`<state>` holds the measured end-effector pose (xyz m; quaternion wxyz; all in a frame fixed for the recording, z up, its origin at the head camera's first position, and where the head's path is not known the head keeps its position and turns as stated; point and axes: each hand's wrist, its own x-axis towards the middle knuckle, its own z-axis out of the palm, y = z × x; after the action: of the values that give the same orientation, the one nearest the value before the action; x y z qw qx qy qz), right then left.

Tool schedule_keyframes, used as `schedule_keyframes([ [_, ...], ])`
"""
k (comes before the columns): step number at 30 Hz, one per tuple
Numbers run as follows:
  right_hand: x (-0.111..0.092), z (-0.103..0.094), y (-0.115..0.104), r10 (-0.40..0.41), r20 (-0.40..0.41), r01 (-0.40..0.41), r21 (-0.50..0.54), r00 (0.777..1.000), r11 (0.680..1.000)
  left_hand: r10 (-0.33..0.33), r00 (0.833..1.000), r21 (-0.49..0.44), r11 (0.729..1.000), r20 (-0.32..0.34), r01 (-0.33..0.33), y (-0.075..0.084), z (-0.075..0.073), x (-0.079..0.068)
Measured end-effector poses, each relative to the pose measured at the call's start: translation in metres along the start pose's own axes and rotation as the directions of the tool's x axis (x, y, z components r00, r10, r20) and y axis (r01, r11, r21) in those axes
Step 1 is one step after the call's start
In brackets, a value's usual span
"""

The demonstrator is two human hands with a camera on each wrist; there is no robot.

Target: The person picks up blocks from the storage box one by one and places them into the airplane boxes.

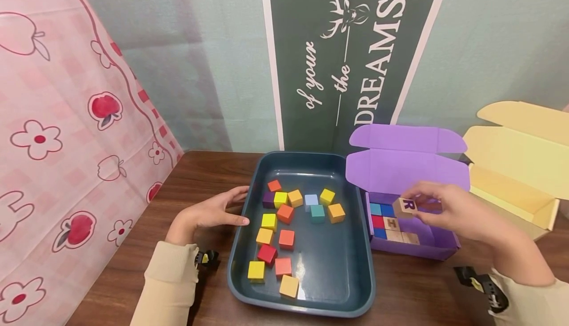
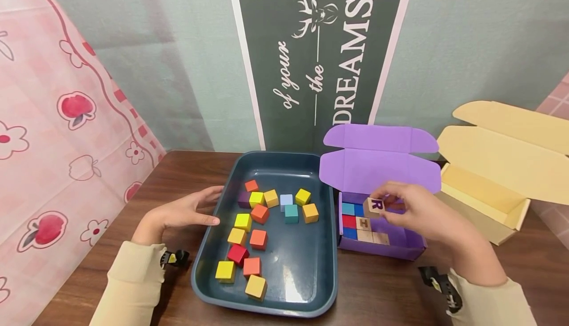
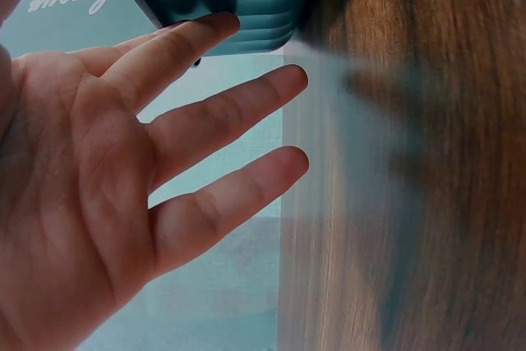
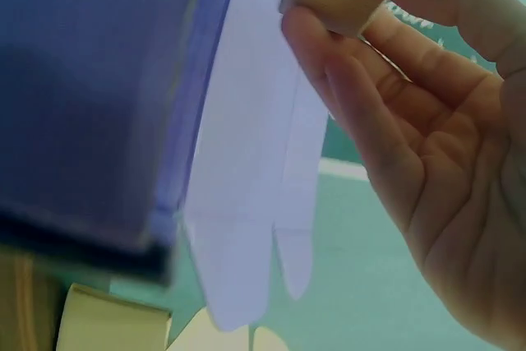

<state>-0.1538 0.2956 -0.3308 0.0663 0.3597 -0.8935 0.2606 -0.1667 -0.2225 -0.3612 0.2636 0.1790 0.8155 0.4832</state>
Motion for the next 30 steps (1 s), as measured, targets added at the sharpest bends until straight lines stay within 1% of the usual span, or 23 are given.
schedule_keyframes([
  [4,-0.004,-0.001,0.008,0.063,0.052,-0.063,-0.006,0.997,0.998,0.001,1.000,-0.004,1.000,0.001,-0.001,-0.001,0.001,0.000],
  [8,-0.006,0.000,0.015,0.137,0.137,-0.139,0.001,0.981,0.990,0.001,1.000,-0.001,1.000,-0.002,-0.001,-0.001,0.001,0.000],
  [11,-0.006,0.004,0.020,0.157,0.199,-0.166,0.030,0.967,0.986,-0.001,1.000,-0.003,1.000,-0.004,0.001,-0.001,0.001,0.000],
  [15,-0.006,0.010,0.023,0.165,0.238,-0.184,0.060,0.957,0.981,0.004,1.000,-0.003,1.000,-0.006,-0.004,-0.001,0.001,0.000],
  [20,-0.002,0.016,0.022,0.191,0.279,-0.212,0.048,0.941,0.976,0.015,1.000,0.006,1.000,-0.005,-0.015,-0.002,0.000,0.000],
  [24,0.000,0.019,0.021,0.196,0.312,-0.217,0.034,0.930,0.976,0.007,1.000,0.012,1.000,0.000,-0.007,-0.002,0.000,0.001],
  [26,0.001,0.020,0.021,0.209,0.332,-0.233,0.033,0.920,0.972,0.003,1.000,0.012,1.000,0.004,-0.003,-0.001,-0.001,0.001],
  [30,0.002,0.022,0.021,0.225,0.351,-0.251,0.029,0.909,0.968,-0.003,1.000,0.006,1.000,0.008,0.003,0.001,0.000,0.001],
])
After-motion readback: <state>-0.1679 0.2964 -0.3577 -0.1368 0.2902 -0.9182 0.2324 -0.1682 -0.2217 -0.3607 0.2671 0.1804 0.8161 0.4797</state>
